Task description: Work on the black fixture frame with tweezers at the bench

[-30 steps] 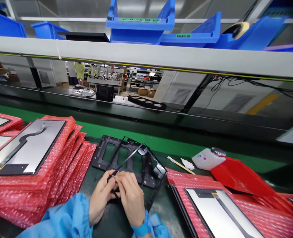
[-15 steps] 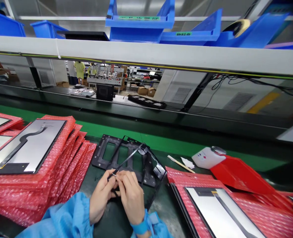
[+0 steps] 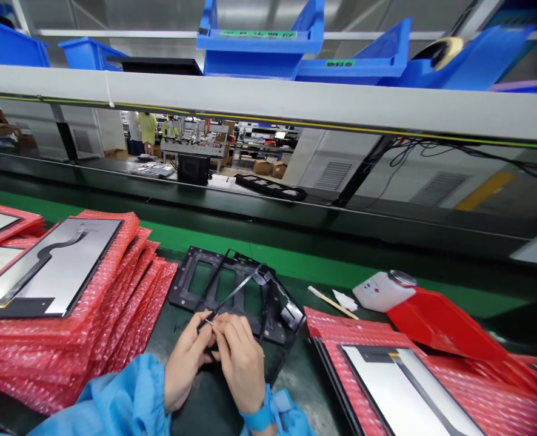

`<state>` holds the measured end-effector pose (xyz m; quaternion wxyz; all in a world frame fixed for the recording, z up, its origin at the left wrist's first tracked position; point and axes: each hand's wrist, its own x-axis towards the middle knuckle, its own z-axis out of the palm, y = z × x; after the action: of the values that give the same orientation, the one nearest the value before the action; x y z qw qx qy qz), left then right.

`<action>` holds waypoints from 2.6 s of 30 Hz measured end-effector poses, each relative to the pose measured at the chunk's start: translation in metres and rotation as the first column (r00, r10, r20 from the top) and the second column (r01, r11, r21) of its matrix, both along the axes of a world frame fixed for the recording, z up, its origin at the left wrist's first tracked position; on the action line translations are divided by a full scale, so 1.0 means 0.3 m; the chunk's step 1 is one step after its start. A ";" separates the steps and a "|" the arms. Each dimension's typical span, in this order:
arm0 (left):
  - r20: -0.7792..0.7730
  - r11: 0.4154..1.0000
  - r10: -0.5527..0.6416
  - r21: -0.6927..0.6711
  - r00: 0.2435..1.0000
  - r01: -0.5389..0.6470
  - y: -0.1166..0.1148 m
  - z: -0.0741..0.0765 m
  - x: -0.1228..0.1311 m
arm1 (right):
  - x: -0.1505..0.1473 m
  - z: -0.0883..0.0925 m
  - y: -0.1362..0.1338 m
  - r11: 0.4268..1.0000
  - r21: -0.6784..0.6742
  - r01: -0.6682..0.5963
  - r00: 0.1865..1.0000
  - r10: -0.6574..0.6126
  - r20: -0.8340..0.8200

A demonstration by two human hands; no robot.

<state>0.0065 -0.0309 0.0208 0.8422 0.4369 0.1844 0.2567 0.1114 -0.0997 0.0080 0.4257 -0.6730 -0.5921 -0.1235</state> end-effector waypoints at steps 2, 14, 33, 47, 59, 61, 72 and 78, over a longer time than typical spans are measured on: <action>-0.007 1.000 0.008 0.002 1.000 -0.008 0.000 -0.001 0.001 | 0.001 0.000 0.002 1.000 0.004 0.003 1.000 -0.003 0.012; -0.001 1.000 0.024 0.011 1.000 -0.024 -0.001 -0.007 0.001 | -0.004 0.012 -0.001 1.000 0.017 0.000 1.000 0.000 -0.001; 0.034 1.000 0.025 0.006 0.999 -0.026 -0.007 0.004 -0.003 | 0.001 0.014 -0.008 1.000 -0.006 -0.016 1.000 0.016 -0.019; 0.098 0.999 -0.024 0.031 0.995 0.021 -0.004 -0.001 0.000 | 0.013 0.011 -0.008 1.000 0.017 -0.002 0.997 0.003 -0.074; 0.126 0.999 -0.029 0.036 0.992 0.025 0.006 0.005 0.004 | 0.014 0.025 -0.014 1.000 -0.013 0.015 0.983 -0.017 -0.182; 0.112 0.998 -0.025 0.051 0.993 0.019 0.005 0.007 0.004 | 0.011 0.027 -0.012 1.000 -0.015 0.014 0.982 -0.016 -0.186; 0.067 0.993 -0.027 0.113 0.997 0.019 0.000 -0.003 0.000 | 0.010 0.018 -0.007 1.000 0.008 0.011 0.992 -0.010 -0.128; 0.054 0.991 -0.023 0.133 0.998 0.016 0.003 -0.005 0.002 | 0.009 0.021 -0.003 1.000 0.017 0.013 0.994 -0.011 -0.107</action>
<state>0.0070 -0.0301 0.0193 0.8186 0.4862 0.1394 0.2720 0.1142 -0.1007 0.0143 0.4621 -0.6783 -0.5633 -0.0948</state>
